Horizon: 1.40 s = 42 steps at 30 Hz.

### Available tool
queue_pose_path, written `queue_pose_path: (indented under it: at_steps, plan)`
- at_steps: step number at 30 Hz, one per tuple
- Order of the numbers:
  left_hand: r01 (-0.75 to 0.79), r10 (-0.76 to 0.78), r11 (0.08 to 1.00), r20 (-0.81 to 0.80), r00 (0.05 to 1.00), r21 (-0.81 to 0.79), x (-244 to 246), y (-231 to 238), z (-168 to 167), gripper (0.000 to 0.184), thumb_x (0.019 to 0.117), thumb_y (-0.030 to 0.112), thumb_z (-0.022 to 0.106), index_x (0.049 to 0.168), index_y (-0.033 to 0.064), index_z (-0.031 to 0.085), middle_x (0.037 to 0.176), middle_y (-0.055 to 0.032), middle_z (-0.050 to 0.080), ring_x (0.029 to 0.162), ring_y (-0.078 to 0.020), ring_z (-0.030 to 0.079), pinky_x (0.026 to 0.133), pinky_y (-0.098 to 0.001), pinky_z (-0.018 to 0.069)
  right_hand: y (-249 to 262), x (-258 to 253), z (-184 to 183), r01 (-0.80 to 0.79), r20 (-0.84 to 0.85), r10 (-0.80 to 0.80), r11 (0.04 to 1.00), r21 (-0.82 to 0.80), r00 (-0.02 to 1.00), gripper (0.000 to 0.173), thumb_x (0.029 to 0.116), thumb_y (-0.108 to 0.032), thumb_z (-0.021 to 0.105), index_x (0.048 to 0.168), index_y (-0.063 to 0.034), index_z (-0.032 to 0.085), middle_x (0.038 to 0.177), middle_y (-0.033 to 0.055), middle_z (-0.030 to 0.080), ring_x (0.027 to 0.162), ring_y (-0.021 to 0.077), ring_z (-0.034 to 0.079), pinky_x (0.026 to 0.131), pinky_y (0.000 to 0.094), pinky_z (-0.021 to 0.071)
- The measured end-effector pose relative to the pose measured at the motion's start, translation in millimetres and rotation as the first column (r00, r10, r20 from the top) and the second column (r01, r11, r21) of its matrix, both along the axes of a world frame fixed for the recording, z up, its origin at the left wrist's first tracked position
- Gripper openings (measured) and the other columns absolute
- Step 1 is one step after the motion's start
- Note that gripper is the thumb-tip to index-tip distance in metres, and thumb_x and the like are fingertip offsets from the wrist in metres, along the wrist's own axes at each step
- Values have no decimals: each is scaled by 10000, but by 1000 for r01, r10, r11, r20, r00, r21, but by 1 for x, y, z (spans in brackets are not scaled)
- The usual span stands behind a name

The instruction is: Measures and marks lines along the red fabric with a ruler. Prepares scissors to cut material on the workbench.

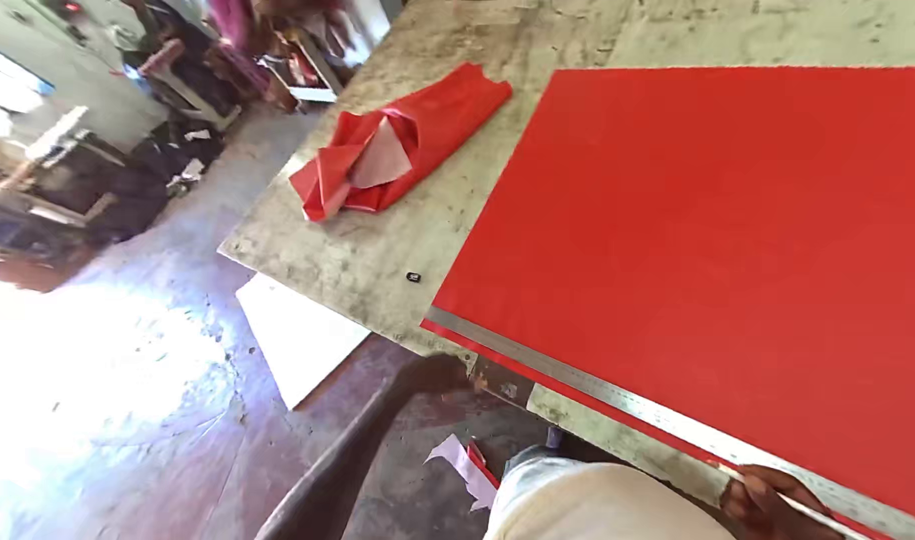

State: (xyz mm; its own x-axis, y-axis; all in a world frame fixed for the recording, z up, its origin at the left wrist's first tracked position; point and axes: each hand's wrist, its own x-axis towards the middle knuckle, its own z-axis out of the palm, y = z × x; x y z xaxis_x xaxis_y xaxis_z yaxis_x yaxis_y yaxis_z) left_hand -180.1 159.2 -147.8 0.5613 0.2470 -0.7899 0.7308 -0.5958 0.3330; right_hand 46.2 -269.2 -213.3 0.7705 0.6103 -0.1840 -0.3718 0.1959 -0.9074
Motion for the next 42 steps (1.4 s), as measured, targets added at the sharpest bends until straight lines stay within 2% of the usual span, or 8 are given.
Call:
queue_pose_path:
  at_steps: [4,7,12,16,22,32,39,42]
  plan:
    - [-458,253,781,456,854,425,-4,119,-35,363,1002,162,624,1338,27,616,1285,-250,638,1183,-445,623,994,-664,490,15,3,3,-87,62,85,996,28,994,155,997,-165,626,1103,-203,732,845,-17,739,655,76,666,593,230,568]
    - [-475,218,692,469,856,544,-5,184,-80,556,909,20,677,1447,116,576,1543,-194,466,1363,-488,462,1029,-702,434,20,9,21,-202,48,199,978,55,979,379,1013,-464,578,1242,-198,722,1057,45,762,820,132,718,690,264,597]
    - [-534,198,703,591,782,471,-6,211,-98,233,972,100,659,1184,20,709,1250,-227,637,1198,-409,602,1044,-602,473,18,8,58,-192,-6,192,981,-1,981,344,1020,-475,549,1146,-220,742,1022,48,778,808,140,737,685,264,605]
    - [-474,129,849,779,613,233,28,124,-58,281,985,170,660,1217,14,684,1195,-172,690,1066,-282,696,965,-503,567,33,4,76,-209,277,249,964,-164,928,133,1010,-202,617,1095,-170,715,946,-2,774,773,121,734,694,278,621]
    - [-162,41,987,949,313,11,75,-62,-21,252,933,154,692,1159,45,718,1108,-83,682,1027,-165,665,892,-362,584,110,10,108,-197,684,288,958,-210,670,168,945,-282,728,1016,-137,778,855,-53,728,697,65,673,619,245,603]
    - [-24,-21,999,904,426,34,98,-129,-119,241,941,226,736,1158,124,759,1070,-54,668,1043,-225,625,945,-446,537,127,19,12,-178,584,454,866,-468,673,122,954,-178,691,953,-91,777,768,-15,727,635,46,657,608,262,580]
    - [21,-114,992,824,556,123,90,-128,-118,222,958,280,707,1104,124,765,1075,-53,688,1072,-231,638,990,-478,525,126,-1,-17,-146,670,490,853,-502,557,129,955,-169,704,987,-65,772,923,44,753,829,131,715,795,365,607]
    - [38,-131,991,835,534,131,90,-131,-116,293,957,310,664,1018,37,753,1039,-163,710,1044,-340,668,965,-546,531,128,-5,-28,-168,771,447,892,-419,454,142,965,-160,692,972,-44,774,953,74,761,905,172,722,871,380,587]
